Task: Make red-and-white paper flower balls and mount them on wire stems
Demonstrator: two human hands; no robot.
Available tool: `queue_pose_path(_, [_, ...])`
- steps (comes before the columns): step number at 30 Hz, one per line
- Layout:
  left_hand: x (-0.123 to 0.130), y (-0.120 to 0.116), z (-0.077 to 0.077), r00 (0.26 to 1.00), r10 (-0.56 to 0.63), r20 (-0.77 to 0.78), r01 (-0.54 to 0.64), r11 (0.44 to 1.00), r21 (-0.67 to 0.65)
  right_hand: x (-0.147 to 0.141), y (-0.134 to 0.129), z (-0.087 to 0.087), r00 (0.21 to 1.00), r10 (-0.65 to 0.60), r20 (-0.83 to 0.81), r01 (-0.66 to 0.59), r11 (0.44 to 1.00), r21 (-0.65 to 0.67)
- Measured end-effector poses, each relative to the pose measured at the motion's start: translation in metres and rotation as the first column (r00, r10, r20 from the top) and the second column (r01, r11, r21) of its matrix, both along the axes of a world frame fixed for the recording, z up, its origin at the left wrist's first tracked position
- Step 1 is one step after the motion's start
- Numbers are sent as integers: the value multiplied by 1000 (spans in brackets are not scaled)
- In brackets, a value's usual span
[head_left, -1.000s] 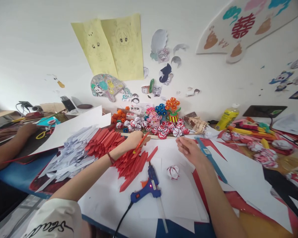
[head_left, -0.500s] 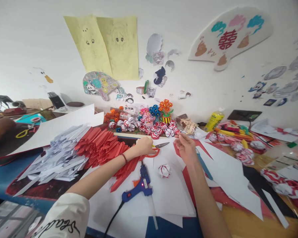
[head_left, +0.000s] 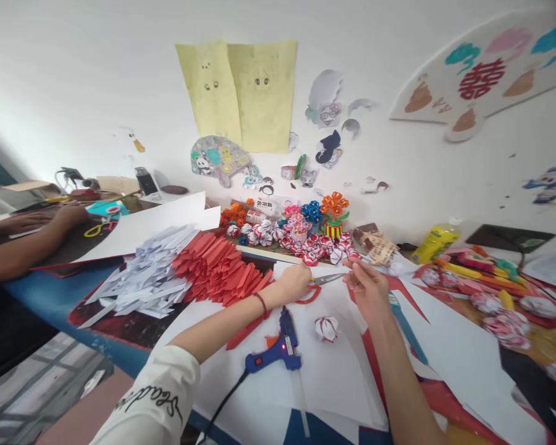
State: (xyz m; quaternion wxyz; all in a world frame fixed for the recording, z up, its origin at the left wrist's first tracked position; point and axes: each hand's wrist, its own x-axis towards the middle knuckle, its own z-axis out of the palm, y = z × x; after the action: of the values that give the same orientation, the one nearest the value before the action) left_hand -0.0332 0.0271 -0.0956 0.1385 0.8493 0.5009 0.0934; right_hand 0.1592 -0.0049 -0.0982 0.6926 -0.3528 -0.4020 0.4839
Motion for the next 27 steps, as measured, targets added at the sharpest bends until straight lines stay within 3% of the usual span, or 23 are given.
queue_pose_path(3, [-6, 0, 10, 979, 19, 203, -16, 1000, -18, -3, 1, 2, 1000, 6, 5, -6, 1000, -9])
queue_pose_path(6, [-13, 0, 27, 897, -14, 442, 60, 994, -90, -9, -1, 5, 999, 40, 10, -40, 999, -24])
queue_pose_path(10, [-17, -3, 45, 694, -23, 719, 209, 963, -171, -18, -5, 6, 995, 66, 72, -63, 997, -42])
queue_pose_path(13, [-15, -8, 52, 539, 7, 842, 234, 960, -157, -22, -7, 7, 991, 90, 96, -84, 995, -59])
queue_pose_path(17, [-22, -5, 67, 406, 26, 914, 176, 979, -106, -22, -10, 8, 989, 136, 54, -132, 989, -62])
queue_pose_path(21, [-56, 19, 108, 342, -14, 940, -22, 1000, 23, -19, -9, 7, 996, 88, 17, -87, 995, -54])
queue_pose_path(23, [-79, 35, 132, 433, -66, 899, -276, 940, 202, -20, -9, 6, 998, 65, 14, -64, 996, -61])
queue_pose_path(25, [-99, 50, 150, 598, -44, 800, -409, 842, 351, -22, -8, 5, 998, 62, 9, -61, 995, -73])
queue_pose_path(27, [-112, 64, 158, 766, 63, 640, -453, 759, 468, -24, -7, 4, 998, 62, 11, -61, 994, -86])
